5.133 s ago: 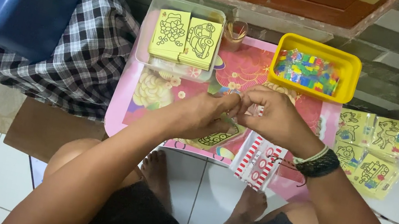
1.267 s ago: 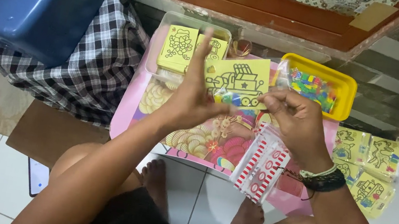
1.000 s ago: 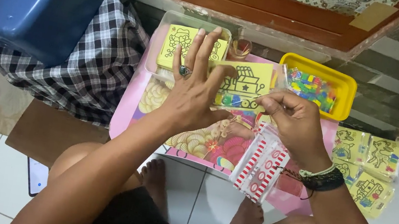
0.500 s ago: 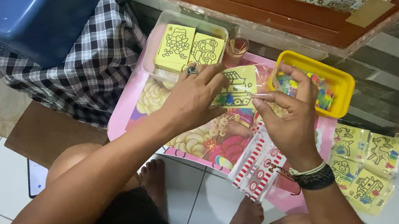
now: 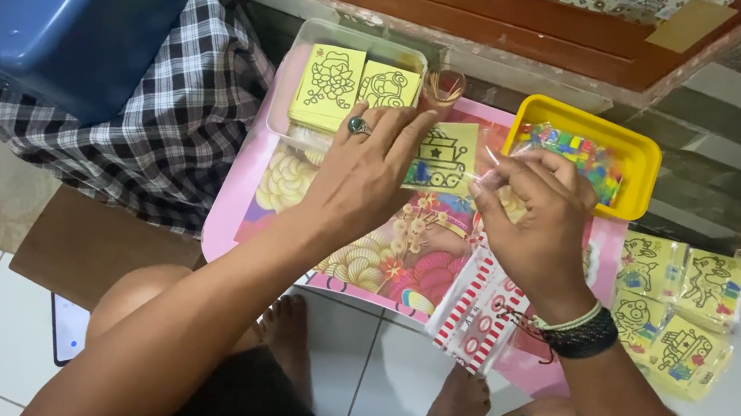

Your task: Individually placing stickers into small plastic bags for packaging.

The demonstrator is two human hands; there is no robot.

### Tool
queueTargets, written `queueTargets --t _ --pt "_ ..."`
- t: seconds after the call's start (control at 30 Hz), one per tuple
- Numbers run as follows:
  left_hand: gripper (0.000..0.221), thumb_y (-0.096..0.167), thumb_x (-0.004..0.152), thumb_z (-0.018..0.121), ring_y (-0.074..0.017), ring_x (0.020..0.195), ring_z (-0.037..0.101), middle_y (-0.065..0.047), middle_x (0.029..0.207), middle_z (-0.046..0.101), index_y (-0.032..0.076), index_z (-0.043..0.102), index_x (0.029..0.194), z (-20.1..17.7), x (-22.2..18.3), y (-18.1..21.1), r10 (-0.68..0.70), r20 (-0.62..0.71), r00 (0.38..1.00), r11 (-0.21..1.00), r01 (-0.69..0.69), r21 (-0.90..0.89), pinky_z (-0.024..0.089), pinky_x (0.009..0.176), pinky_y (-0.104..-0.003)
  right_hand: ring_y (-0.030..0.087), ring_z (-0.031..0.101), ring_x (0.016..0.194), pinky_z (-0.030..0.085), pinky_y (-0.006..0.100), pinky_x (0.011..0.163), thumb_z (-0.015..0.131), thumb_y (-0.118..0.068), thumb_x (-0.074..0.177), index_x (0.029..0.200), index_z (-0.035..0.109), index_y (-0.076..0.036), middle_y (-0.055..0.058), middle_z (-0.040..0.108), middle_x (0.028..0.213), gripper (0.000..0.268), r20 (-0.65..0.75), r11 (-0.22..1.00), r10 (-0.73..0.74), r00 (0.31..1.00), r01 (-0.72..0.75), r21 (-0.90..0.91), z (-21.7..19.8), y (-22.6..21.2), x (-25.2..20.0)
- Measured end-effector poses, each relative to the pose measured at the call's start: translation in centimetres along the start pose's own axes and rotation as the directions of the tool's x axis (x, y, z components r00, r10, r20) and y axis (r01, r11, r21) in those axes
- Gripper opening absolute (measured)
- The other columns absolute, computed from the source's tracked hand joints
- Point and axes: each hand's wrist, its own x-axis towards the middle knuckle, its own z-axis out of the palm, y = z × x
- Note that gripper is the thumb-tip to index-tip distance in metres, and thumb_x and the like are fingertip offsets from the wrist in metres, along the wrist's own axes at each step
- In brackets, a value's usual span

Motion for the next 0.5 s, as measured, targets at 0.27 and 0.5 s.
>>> queueTargets --t 0.27,0.5 --pt "0.103 0.017 0.064 0.095 -0.0349 0.128 0.052 -0.013 0.129 0.053 0.009 0.04 0.151 0.6 0.3 -1.1 0.002 -0.041 0.999 0.998 -0.004 -0.056 0.033 0.119 -0.056 0.032 0.061 0.116 0.042 0.048 0.1 0.071 -0.033 0.103 0.117 0.076 -0.01 0.011 0.068 0.108 0.028 0.078 0.951 0.23 0.97 -0.241 0.193 -1.1 1.3 0.2" --pt "0.104 0.017 0.06 0.096 -0.0349 0.124 0.054 -0.013 0.124 0.055 0.007 0.043 0.148 0.5 0.1 -1.4 0.041 -0.079 0.996 0.999 -0.041 0.009 0.039 0.112 -0.051 0.039 0.039 0.134 0.027 0.054 0.113 0.077 -0.026 0.1 0.104 0.075 -0.006 0.018 0.049 0.13 0.021 -0.1 0.979 0.111 0.989 -0.091 0.182 -2.3 -1.4 0.8"
